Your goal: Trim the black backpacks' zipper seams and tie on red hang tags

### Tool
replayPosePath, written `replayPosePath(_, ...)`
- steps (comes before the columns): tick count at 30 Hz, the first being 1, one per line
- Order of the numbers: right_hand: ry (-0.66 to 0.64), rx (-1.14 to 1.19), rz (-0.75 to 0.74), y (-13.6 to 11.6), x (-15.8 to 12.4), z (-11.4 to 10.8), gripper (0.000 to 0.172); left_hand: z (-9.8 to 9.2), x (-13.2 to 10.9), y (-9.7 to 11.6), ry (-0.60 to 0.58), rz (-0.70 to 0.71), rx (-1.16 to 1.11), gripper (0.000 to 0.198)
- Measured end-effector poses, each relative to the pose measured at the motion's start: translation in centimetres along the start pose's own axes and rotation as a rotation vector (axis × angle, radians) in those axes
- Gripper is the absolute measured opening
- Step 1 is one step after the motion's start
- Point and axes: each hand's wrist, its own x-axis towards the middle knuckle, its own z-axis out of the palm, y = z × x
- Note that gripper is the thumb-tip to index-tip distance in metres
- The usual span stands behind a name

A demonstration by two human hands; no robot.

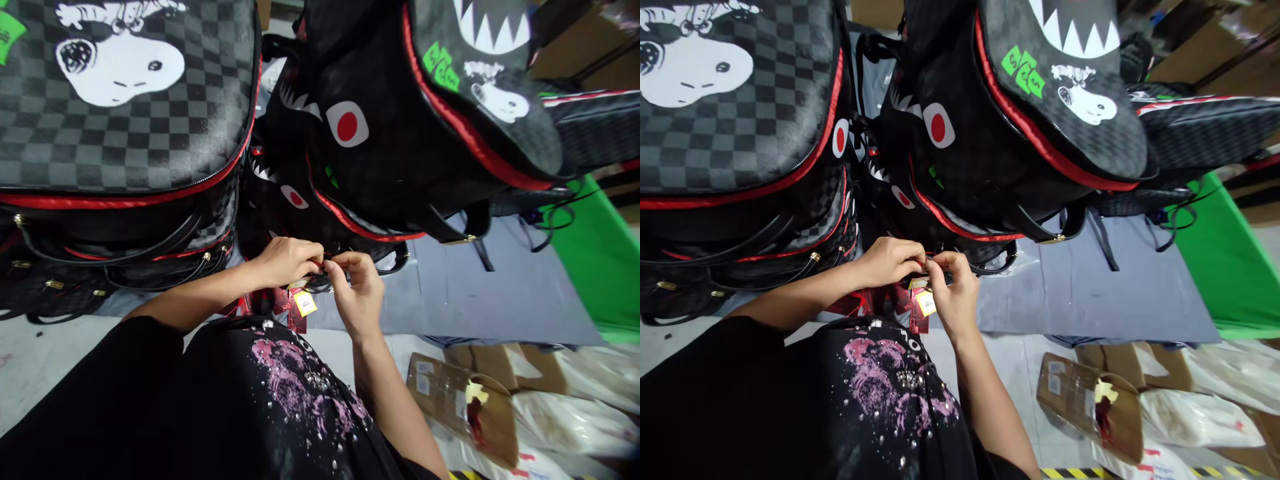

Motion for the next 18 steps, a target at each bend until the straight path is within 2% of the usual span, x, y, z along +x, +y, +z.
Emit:
replayPosePath(3,0.004,-0.003,-0.001,0.06,-0.05,0.16,0.009,0.14,-0.13,-0.27,-0.068,0.058,-0.074,0.012)
replayPosePath(7,-0.017,0.028,-0.016,0.12,-0.13,0.31,0.009,0.13,-0.27,-0.32,0.037,-0.002,-0.029,0.007)
replayPosePath(11,-0.004,0.019,-0.006,0.17,-0.22,0.42,0.010,0.19,-0.55,-0.40,-0.013,0.054,-0.096,0.010)
replayPosePath(15,-0.023,0.020,-0.003,0.22,-0.25,0.72,0.010,0.27,-0.86,-0.38,0.105,-0.024,-0.020,0.008)
replayPosePath(18,-0.012,0.025,0.014,0.18,-0.28,0.96,0.011,0.24,-1.01,-0.36,0.062,0.012,-0.056,0.009)
